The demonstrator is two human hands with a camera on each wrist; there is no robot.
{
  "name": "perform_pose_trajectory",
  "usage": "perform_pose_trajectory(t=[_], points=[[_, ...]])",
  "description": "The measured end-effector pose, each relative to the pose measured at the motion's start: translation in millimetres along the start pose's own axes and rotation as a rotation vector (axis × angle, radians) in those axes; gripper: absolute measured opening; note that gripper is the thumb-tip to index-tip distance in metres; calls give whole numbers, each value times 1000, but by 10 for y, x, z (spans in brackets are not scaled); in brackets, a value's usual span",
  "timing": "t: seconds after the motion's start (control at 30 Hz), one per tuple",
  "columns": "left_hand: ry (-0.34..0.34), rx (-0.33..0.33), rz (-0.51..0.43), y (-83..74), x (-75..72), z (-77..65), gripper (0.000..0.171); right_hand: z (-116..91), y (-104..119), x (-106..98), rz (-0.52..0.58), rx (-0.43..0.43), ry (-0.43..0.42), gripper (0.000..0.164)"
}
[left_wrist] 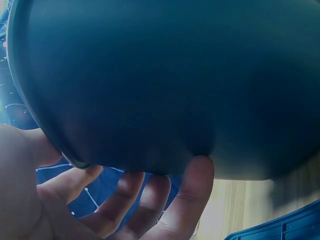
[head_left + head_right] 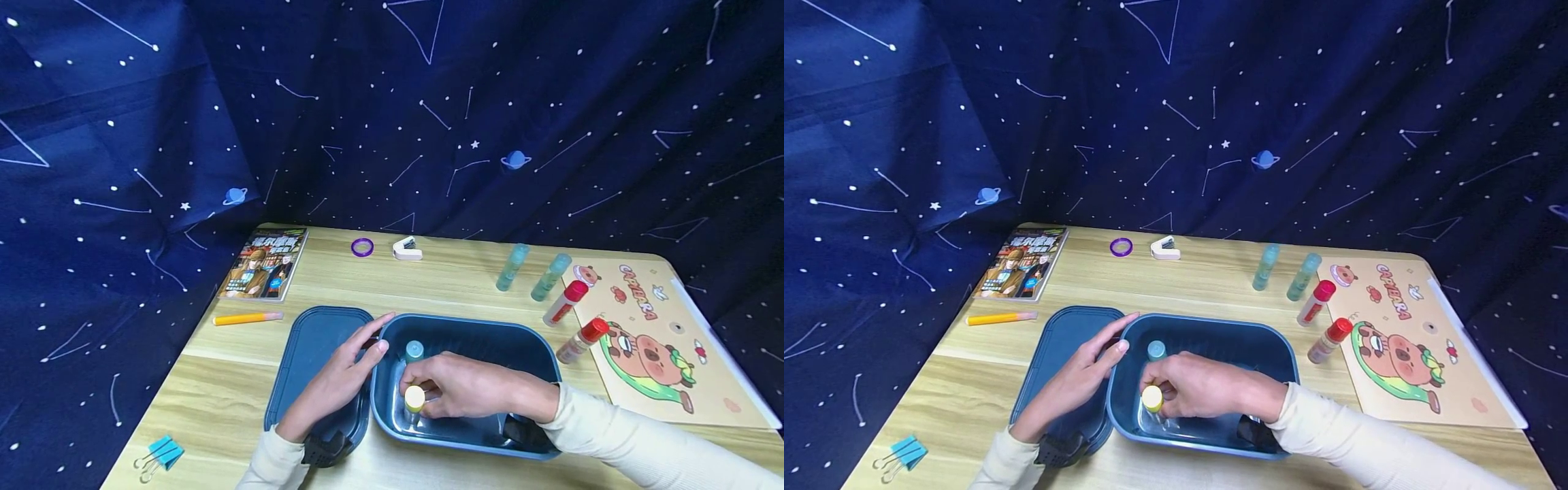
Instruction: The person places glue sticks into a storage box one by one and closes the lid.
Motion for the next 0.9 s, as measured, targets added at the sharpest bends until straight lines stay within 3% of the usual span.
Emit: perform_pose_trajectory(t=[0.33,0.6,0.9], points=[[7,5,-2,-19,27,11,48,-172,27,-59,6,41,-55,38],[12,18,-1,-27,21,13,47,-475,73,-162,18,26,-145,39],[-10,-12,20,-31,27,3,47,-873,138,-360,8,-6,-267,37]])
Point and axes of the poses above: each hand's wrist, its own z-axis towards the middle knuckle, its own x-axis out of the palm, y = z × x, the point moved 1 cm from there along z, towards the middle knuckle, and after that the axes turned 1 degree about -z, right-handed, at the moved point
